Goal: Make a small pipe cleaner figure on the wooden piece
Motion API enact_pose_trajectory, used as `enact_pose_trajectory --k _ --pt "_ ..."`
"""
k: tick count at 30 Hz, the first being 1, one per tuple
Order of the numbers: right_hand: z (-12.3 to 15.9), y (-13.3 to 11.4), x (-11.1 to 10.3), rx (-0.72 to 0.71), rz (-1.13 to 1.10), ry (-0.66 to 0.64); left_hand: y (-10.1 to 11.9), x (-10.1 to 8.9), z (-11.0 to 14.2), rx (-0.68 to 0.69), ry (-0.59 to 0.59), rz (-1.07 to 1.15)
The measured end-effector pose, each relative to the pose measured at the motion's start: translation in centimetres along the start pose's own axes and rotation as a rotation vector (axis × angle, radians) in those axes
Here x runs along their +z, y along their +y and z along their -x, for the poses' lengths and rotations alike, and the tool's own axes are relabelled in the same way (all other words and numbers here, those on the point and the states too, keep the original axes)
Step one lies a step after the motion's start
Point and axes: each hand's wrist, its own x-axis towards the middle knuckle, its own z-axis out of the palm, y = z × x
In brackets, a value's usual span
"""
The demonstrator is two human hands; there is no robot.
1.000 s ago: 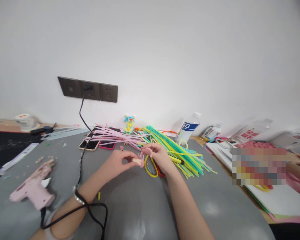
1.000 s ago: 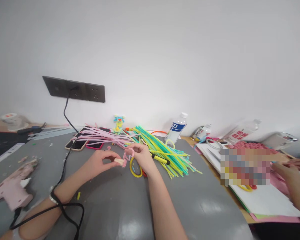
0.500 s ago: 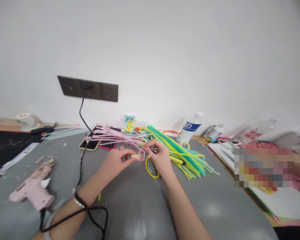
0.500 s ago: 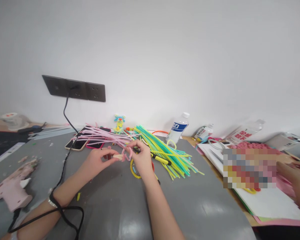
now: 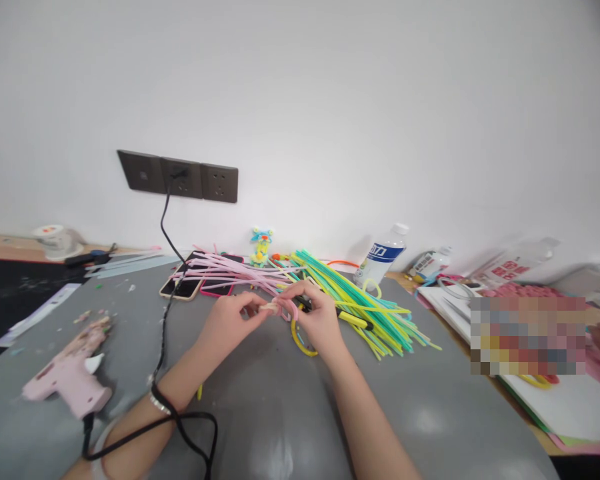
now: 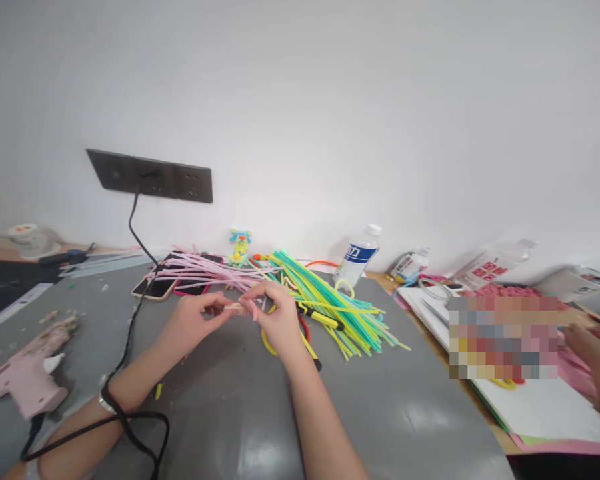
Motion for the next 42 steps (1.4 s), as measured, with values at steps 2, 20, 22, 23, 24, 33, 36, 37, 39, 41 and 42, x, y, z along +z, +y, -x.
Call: enact_pose_trajectory --k 2,20,22,23,24,33,36,37,39,41,42 --pt "0.0 -0.2 0.1 -0.003 -0.003 0.013 0.0 0.1 0.0 -0.003 0.042 0.015" --pt "0.3 -0.8 0.8 -0.306 0.147 -0.087 0.4 0.1 0.1 -0.07 0.225 0.167" --pt "0.3 -0.9 0.7 -0.299 0.17 -0.099 0.3 0.1 0.1 -0.071 0.229 0.188" --pt "0.3 -1.0 0.7 -0.297 0.181 -0.105 0.3 0.1 0.1 -0.075 0.232 0.195" --pt "0.4 -1.0 0.6 -0.297 0.185 -0.111 0.2 0.1 0.1 -0.079 0.234 0.2" --pt "0.7 -1.1 0.5 -0.241 0.149 -0.13 0.4 0.1 0.0 -0.098 0.234 0.238" --pt "0.8 -1.2 0.4 -0.234 0.137 -0.136 0.5 0.1 0.0 -0.096 0.243 0.235" --pt "0.8 -1.2 0.4 -0.228 0.128 -0.135 0.5 0.1 0.0 -0.098 0.245 0.234" --pt "0.8 -1.1 0.4 -0.195 0.104 -0.123 0.6 0.1 0.0 -0.104 0.248 0.236" --pt "0.7 -0.9 0.5 -0.133 0.07 -0.094 0.6 0.1 0.0 -0.11 0.254 0.242" --pt "0.7 -0.7 0.6 -0.095 0.046 -0.082 0.6 0.1 0.0 -0.111 0.259 0.245"
